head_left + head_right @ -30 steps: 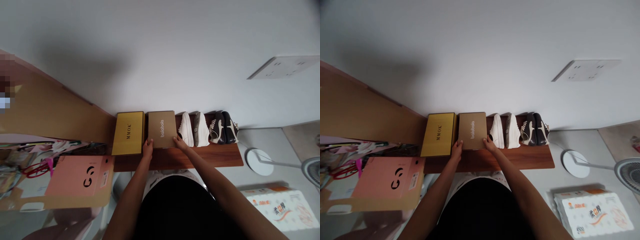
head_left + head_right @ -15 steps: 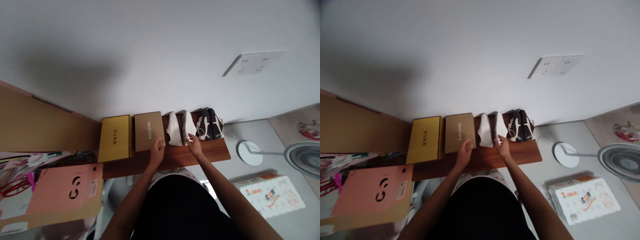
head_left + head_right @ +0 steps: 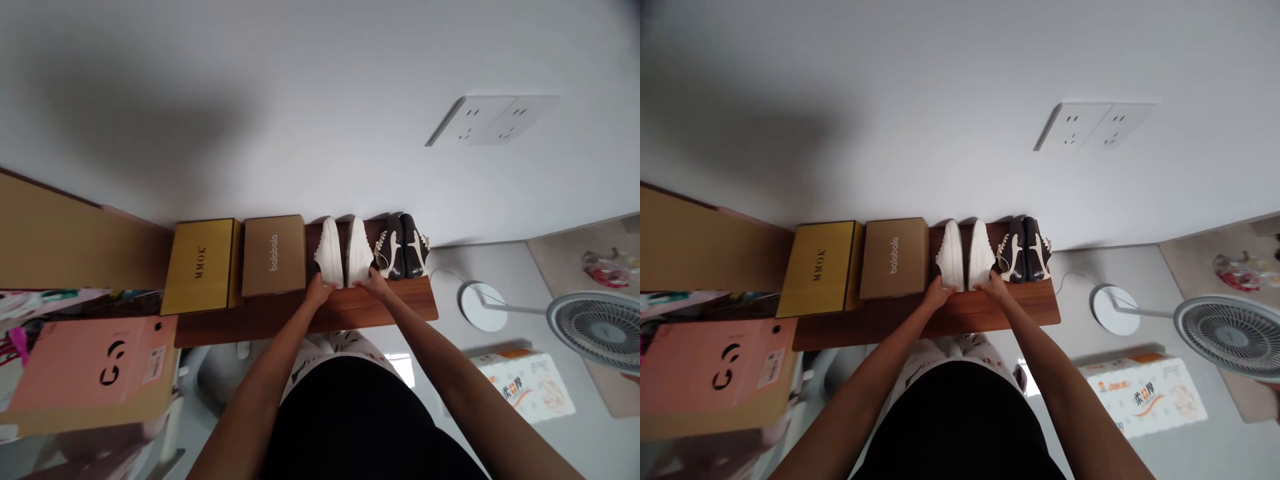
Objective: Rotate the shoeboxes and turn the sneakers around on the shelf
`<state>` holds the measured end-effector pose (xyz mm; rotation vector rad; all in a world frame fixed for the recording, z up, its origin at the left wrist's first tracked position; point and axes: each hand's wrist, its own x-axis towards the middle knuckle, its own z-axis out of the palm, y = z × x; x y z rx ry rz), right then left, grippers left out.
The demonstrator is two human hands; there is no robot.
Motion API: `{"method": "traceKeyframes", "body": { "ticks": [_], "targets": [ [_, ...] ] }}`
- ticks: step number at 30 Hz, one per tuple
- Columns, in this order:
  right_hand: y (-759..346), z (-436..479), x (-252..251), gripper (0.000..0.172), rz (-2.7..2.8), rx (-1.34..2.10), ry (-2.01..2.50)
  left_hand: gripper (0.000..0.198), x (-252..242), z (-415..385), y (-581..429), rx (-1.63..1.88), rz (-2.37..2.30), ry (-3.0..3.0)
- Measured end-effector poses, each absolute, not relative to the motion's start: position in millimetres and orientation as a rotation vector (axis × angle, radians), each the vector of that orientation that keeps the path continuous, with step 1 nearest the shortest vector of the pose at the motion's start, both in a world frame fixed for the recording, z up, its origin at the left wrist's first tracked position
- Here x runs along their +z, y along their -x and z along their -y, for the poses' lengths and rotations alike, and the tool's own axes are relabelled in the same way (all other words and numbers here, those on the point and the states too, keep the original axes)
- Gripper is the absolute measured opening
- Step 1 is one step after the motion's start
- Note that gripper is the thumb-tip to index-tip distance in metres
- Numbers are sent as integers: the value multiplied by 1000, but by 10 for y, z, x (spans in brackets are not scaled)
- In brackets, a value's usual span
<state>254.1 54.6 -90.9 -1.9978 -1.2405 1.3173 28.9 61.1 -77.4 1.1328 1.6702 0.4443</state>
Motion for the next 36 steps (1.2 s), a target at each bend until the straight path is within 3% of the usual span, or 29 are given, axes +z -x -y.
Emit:
{"method": "traceKeyframes", "body": {
  "ticks": [5, 9, 16, 20, 36],
  "targets": [
    [-2578, -596, -779, 54, 1445, 1292, 1845, 35, -635, -643, -336, 575, -1642, -1135],
    [-2588, -619, -556, 37, 1766, 1181, 1883, 35, -431, -641, -393, 617, -1601, -1209],
    [-2412, -602, -199, 33, 2356, 938, 2054, 28, -169, -628, -608, -101, -1705, -1913],
    [-2254, -657, -70, 33, 2502, 912, 2102, 27, -146, -622, -706, -251, -1762, -2069],
    [-2104, -849, -125, 27, 2529, 977, 2170, 33, -392, -708, -830, -118, -1839, -1996]
  ]
}}
